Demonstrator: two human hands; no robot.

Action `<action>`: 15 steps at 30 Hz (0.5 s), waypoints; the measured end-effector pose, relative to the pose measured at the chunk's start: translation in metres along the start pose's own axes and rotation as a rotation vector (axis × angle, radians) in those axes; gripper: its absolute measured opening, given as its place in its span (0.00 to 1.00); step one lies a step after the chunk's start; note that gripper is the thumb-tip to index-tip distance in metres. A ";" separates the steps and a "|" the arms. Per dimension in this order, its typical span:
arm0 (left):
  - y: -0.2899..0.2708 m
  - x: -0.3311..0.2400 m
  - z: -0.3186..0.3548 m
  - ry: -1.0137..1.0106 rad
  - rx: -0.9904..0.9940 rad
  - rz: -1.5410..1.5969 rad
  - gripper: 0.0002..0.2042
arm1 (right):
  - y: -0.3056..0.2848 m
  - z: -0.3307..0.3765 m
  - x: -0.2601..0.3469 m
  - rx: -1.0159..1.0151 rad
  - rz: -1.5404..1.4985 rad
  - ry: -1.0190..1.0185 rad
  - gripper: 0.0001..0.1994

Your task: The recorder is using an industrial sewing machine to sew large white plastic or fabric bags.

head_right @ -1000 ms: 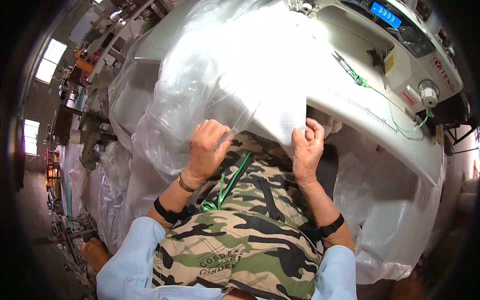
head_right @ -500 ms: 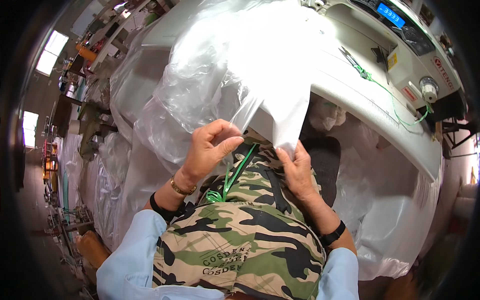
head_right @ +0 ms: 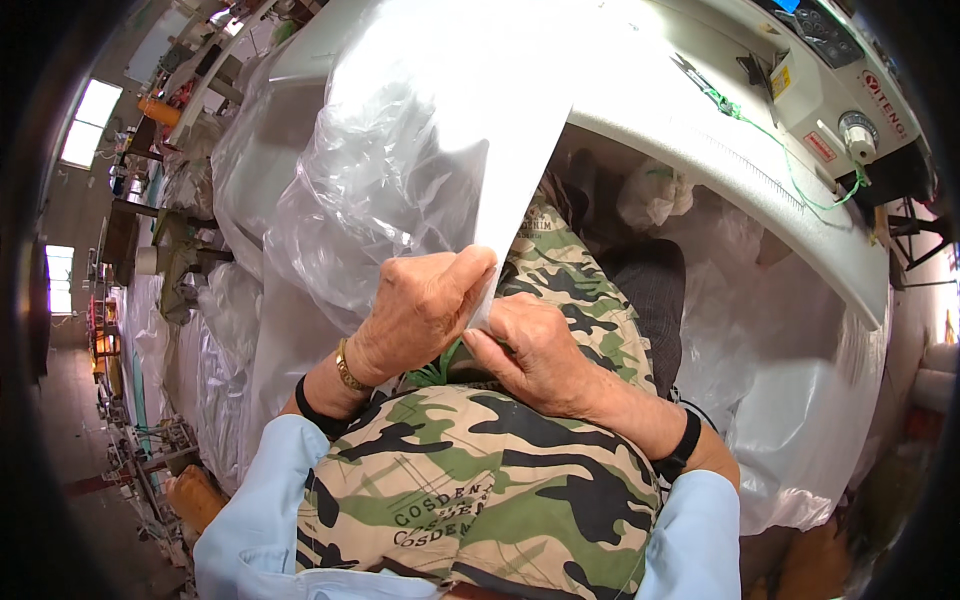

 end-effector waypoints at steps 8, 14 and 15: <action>0.003 0.021 -0.001 -0.045 -0.060 0.465 0.04 | 0.013 -0.006 0.000 0.106 0.095 -0.043 0.09; 0.007 0.044 0.006 -0.292 0.024 0.778 0.08 | 0.009 -0.024 0.003 0.292 0.430 -0.304 0.09; -0.001 0.046 0.004 -0.325 0.023 0.713 0.06 | 0.005 -0.028 0.003 0.221 0.439 -0.408 0.10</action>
Point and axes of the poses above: each hand's wrist, its own z-axis away from the middle knuckle, its own y-axis out of the palm, x = y × z, the point moved 4 cm from there along -z, towards the middle knuckle, and after that the axes turned 9 degrees about x, right-handed, at the moved point
